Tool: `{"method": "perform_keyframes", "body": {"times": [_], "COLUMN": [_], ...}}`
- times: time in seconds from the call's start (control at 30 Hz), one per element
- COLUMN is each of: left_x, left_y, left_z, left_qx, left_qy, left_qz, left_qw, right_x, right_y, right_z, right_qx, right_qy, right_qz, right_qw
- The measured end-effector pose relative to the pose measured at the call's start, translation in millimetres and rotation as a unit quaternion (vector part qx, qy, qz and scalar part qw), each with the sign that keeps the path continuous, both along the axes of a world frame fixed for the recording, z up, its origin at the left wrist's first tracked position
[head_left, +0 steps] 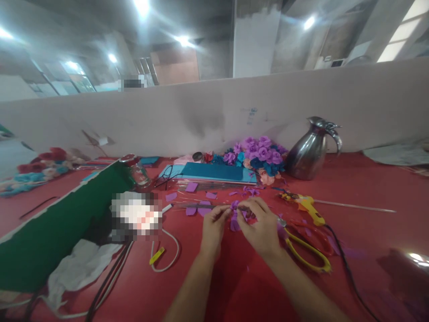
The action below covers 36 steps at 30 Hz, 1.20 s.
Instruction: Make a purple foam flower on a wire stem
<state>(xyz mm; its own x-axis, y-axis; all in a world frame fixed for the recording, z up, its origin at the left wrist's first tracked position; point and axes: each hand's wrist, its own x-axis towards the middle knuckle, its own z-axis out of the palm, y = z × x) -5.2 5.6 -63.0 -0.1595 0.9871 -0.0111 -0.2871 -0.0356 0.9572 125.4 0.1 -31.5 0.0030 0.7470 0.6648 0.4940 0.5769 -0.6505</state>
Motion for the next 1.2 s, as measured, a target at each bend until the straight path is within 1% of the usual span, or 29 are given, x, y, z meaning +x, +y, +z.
{"method": "perform_keyframes", "body": {"times": [0.13,0.23,0.33,0.57,0.73,0.97,1.1,1.2], "left_x": [-1.3,-2.1,-2.9,-3.5,-2.0,1.6,3.7,4.2], "left_y": [1.9,1.6,1.2,1.9,0.2,-5.5,-6.8,-6.3], "left_z": [-2.9,-2.0,-1.2,-2.2,3.5,9.7,12.8,13.6], "left_qx": [0.007,0.015,0.020,0.009,0.009,0.016,0.017,0.031], "left_qy": [0.033,0.060,0.066,0.037,0.014,-0.071,-0.055,-0.032], "left_qz": [0.002,0.006,0.016,0.013,0.014,-0.037,-0.040,-0.031], "left_qw": [0.999,0.998,0.998,0.999,1.000,0.997,0.998,0.999], "right_x": [0.1,1.4,0.8,-8.3,-5.3,-2.2,-4.1,-4.4], "right_y": [0.5,2.1,2.1,-5.7,-6.4,-6.7,-8.9,-9.7], "right_z": [-0.5,-1.2,-2.1,-2.8,1.7,14.3,19.2,20.0], "right_qx": [-0.010,-0.016,-0.019,-0.017,-0.011,-0.046,-0.058,-0.077], "right_qy": [-0.002,-0.012,-0.021,-0.012,0.009,0.094,0.114,0.119], "right_qz": [-0.013,-0.022,-0.023,-0.025,-0.011,0.021,0.023,0.021], "right_qw": [1.000,1.000,0.999,0.999,1.000,0.994,0.991,0.990]}}
